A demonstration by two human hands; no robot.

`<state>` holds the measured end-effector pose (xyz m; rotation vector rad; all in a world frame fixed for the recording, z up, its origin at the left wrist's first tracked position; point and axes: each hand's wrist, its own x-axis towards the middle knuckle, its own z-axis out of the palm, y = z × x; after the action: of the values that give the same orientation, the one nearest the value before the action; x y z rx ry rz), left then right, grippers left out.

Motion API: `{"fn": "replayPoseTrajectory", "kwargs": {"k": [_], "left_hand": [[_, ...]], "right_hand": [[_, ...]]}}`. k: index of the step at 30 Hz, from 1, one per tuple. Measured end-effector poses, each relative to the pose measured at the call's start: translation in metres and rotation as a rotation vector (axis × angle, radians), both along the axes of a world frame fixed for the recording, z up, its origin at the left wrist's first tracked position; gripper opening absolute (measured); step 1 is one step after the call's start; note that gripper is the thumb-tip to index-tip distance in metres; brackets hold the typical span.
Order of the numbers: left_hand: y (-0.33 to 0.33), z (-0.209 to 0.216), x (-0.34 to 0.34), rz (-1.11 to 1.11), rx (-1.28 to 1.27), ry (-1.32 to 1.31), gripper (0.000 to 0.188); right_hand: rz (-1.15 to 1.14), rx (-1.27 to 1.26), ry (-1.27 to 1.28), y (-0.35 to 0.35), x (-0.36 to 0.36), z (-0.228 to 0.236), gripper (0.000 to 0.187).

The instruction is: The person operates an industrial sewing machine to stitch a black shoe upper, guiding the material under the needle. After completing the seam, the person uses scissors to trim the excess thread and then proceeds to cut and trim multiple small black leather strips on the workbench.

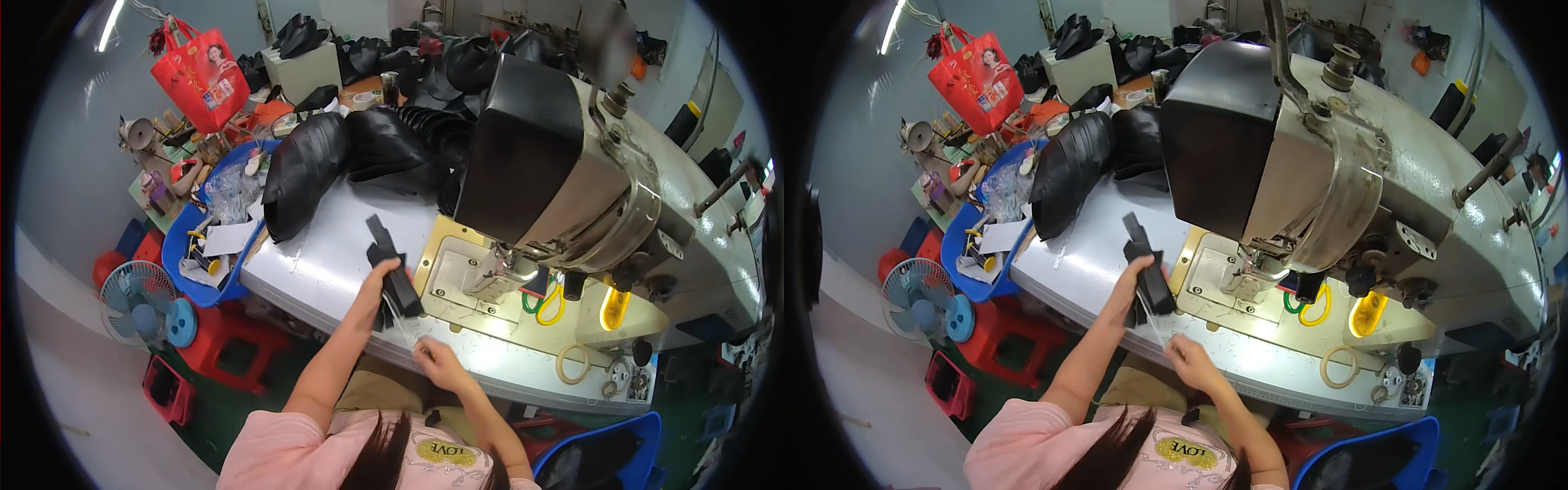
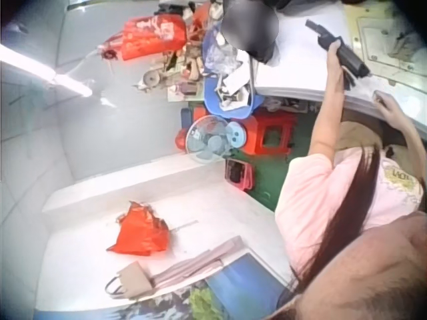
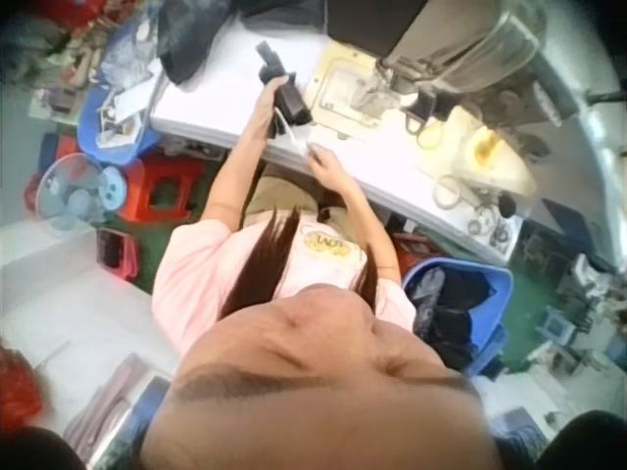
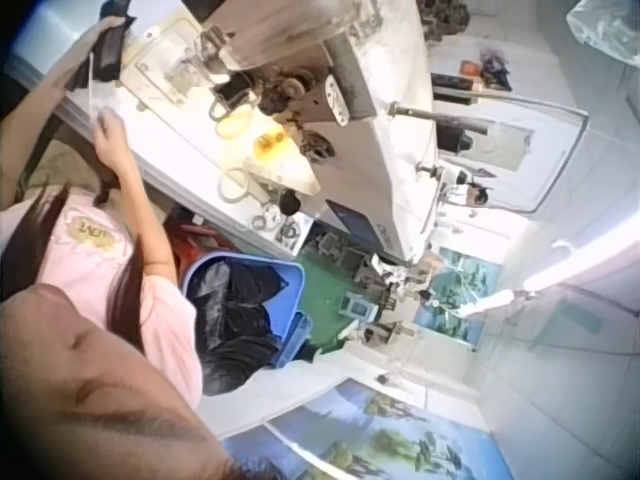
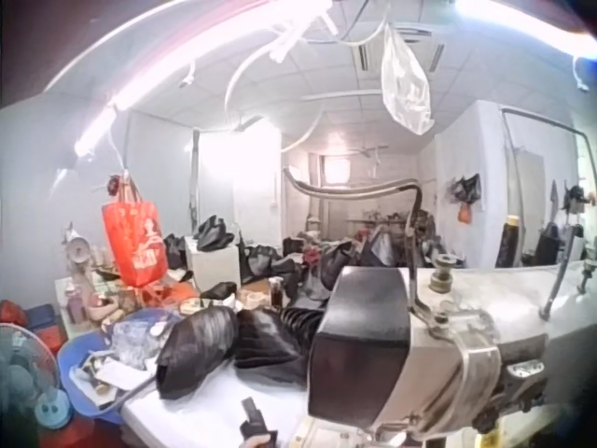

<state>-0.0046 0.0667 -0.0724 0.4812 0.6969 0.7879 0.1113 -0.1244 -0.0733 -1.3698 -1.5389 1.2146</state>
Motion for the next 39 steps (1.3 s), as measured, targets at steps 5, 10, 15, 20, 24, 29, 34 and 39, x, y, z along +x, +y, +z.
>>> {"fn": "replayPoseTrajectory", "kwargs": {"k": [5,10,15,20,24,29,34,39], "left_hand": [[0.108,0.038,-0.054,0.176,0.148,0.104,0.033],[0.128,0.072,-0.046,-0.131,1.269,1.233,0.068],[0.132,0.031,-0.040,-0.463,1.470,1.671,0.095],[0.080,0.037,-0.027,0.295,1.831,1.515,0.084],[-0.029,0.019,0.007,0.037,1.612,0.791,0.047],[-0.127,0.023,0.086,-0.440,1.119,0.348,0.062],[-0.135,-0.003,0.120,-0.585,0.771,0.012,0.073],[-0.129,-0.024,0.128,-0.557,0.657,-0.011,0.033]], "right_hand": [[-0.090,-0.008,0.181,-0.085,0.006,-0.001,0.015],[-1.086,0.012,0.015,-0.103,0.133,0.008,0.018],[-1.170,0.248,-0.184,-0.092,0.232,-0.010,0.009],[-1.197,0.116,0.133,-0.073,0.224,0.002,0.008],[-0.991,0.061,0.452,-0.061,0.184,0.018,0.008],[-0.911,0.020,0.265,-0.046,0.140,0.001,0.006],[-0.680,0.108,0.825,-0.044,0.122,0.001,0.010],[-0.525,0.089,1.013,-0.045,0.128,0.010,0.013]]}}
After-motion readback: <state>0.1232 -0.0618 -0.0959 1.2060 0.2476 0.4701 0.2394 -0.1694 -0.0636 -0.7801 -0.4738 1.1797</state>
